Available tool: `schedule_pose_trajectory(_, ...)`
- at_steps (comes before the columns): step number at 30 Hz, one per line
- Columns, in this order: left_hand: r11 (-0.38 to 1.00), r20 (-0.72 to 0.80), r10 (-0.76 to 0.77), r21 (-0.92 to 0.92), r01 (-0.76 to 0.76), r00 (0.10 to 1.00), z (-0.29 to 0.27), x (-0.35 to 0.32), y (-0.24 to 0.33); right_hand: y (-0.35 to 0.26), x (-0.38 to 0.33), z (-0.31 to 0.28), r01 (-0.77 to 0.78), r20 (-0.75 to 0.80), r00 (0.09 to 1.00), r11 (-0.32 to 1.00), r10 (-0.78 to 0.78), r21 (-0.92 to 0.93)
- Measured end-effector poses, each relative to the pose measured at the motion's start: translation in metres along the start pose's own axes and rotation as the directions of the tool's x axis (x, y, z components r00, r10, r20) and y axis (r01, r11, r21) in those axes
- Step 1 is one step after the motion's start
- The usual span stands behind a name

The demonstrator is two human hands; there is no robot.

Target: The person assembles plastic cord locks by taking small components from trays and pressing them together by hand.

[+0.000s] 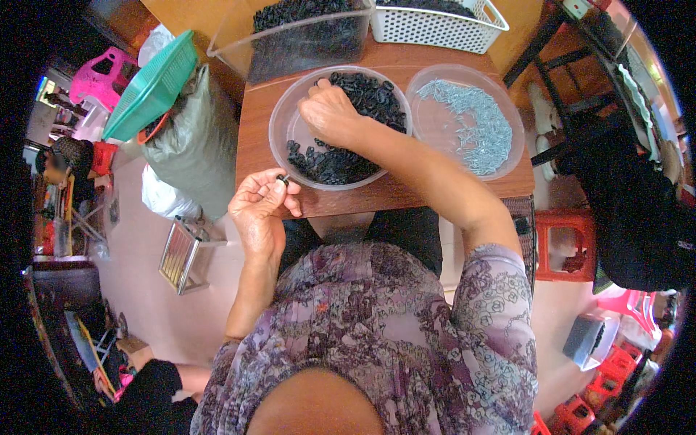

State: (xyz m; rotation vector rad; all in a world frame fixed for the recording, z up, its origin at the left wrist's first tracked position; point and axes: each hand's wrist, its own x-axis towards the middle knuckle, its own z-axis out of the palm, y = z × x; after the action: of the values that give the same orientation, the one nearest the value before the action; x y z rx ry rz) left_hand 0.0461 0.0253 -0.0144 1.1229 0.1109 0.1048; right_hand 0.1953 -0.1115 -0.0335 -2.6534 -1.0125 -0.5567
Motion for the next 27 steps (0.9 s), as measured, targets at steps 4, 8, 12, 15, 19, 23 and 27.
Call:
schedule_pose_trajectory(4, 1.0, -0.056, 0.008, 0.016, -0.007, 0.998, -0.007, 0.004, 0.007, -0.002, 0.01, 0.016, 0.085, 0.081, 0.994, 0.981, -0.072, -0.172)
schedule_pose_trajectory(8, 1.0, -0.066, 0.019, 0.01, -0.018, 0.998, -0.009, 0.013, 0.006, -0.003, 0.01, 0.016, 0.17, 0.12, 0.981, 0.97, -0.15, -0.172)
schedule_pose_trajectory(12, 1.0, -0.056, 0.003, -0.023, -0.004, 0.998, -0.008, 0.017, 0.004, -0.005, 0.004, 0.017, 0.16, 0.109, 0.983, 0.981, -0.148, -0.109)
schedule_pose_trajectory(15, 1.0, -0.063, -0.005, -0.015, 0.004, 0.998, -0.008, 0.018, 0.004, -0.006, 0.004, 0.014, 0.18, 0.107, 0.979, 0.982, -0.173, -0.063)
schedule_pose_trajectory(19, 1.0, -0.049, -0.011, -0.017, 0.01, 0.999, -0.005, 0.021, 0.002, -0.001, 0.004, 0.014, 0.077, 0.123, 0.989, 0.996, -0.082, 0.049)
schedule_pose_trajectory(23, 1.0, -0.055, 0.003, -0.009, -0.003, 0.998, 0.001, 0.025, 0.004, 0.003, -0.01, 0.001, -0.061, 0.059, 0.997, 0.898, 0.039, 0.436)
schedule_pose_trajectory(27, 0.999, -0.06, 0.042, 0.018, -0.041, 0.997, 0.007, 0.029, 0.009, -0.006, -0.02, -0.037, -0.46, 0.414, 0.871, 0.146, 0.265, 0.876)
